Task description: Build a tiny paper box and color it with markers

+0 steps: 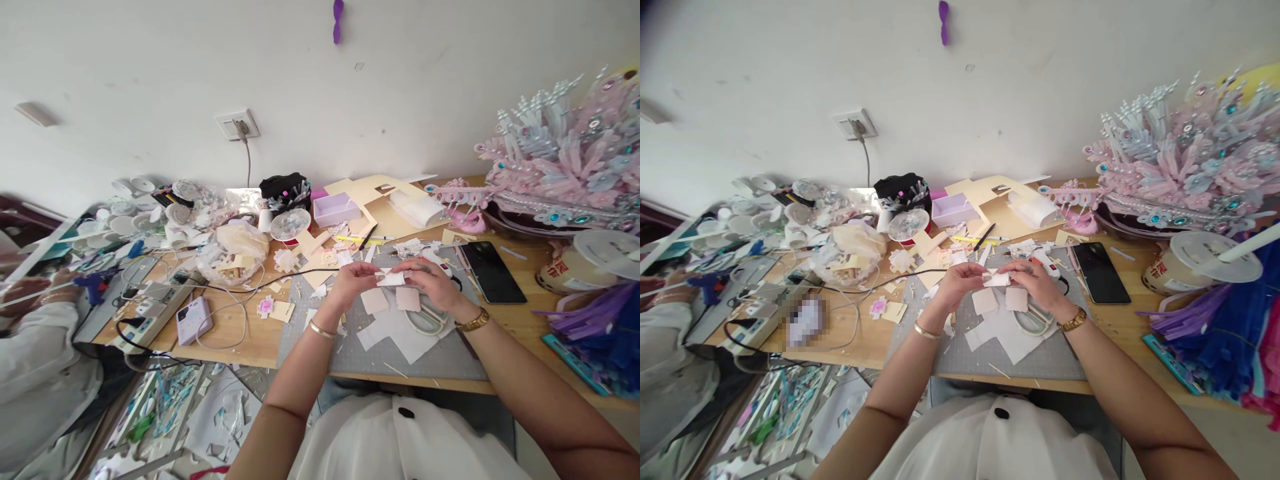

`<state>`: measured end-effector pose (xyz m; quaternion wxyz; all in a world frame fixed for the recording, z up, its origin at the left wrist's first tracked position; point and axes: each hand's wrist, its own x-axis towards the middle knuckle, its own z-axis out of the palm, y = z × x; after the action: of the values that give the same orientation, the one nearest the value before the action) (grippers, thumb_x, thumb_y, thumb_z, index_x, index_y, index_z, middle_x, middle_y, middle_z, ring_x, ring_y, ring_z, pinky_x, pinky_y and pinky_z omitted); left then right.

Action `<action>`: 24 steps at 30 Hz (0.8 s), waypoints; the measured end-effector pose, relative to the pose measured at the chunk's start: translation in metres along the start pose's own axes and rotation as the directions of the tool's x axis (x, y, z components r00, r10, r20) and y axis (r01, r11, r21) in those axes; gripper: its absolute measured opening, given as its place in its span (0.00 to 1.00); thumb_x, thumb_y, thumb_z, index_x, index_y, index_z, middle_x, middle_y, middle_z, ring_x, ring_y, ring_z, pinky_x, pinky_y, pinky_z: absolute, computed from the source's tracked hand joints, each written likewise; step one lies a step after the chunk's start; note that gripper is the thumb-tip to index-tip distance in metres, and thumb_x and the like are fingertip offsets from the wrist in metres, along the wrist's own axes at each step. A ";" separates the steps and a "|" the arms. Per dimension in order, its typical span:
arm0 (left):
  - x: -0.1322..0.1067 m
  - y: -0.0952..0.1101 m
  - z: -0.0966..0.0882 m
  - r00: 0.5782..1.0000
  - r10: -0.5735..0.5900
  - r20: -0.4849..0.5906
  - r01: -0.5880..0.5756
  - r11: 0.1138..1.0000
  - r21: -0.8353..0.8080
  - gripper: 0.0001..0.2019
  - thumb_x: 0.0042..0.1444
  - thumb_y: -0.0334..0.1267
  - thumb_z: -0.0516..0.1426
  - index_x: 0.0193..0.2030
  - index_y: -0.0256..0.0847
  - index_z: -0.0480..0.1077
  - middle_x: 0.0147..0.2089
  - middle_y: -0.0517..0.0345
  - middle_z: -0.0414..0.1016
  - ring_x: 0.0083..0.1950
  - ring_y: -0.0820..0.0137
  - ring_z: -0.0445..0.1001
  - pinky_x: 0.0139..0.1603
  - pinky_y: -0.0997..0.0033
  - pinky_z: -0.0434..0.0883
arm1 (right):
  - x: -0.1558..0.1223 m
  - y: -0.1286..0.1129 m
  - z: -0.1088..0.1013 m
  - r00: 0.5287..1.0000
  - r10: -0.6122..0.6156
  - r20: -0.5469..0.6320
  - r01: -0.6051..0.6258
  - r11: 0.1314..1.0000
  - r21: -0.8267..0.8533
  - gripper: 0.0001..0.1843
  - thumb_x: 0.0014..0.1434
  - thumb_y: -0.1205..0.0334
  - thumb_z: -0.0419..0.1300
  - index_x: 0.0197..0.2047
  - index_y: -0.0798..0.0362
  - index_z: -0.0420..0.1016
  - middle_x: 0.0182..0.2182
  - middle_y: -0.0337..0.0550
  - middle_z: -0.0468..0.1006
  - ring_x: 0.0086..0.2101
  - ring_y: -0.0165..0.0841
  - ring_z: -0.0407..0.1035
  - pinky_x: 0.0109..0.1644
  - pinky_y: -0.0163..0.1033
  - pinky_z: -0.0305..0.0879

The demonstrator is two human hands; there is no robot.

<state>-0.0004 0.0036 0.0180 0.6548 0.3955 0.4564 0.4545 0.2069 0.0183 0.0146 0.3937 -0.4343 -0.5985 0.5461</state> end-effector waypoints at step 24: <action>-0.003 0.002 -0.027 0.993 0.058 0.099 -0.114 0.415 0.902 0.14 0.33 0.37 0.74 0.29 0.42 0.79 0.39 0.53 0.73 0.48 0.55 0.71 0.52 0.61 0.69 | 0.001 0.007 0.004 0.988 -0.123 -0.097 0.083 0.936 -0.341 0.15 0.52 0.45 0.63 0.29 0.49 0.81 0.31 0.46 0.84 0.32 0.40 0.76 0.37 0.44 0.73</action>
<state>-0.0272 0.0045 0.0134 0.3262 0.7203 0.5910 0.1599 0.2032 0.0184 0.0075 0.3764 -0.4943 -0.6808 0.3880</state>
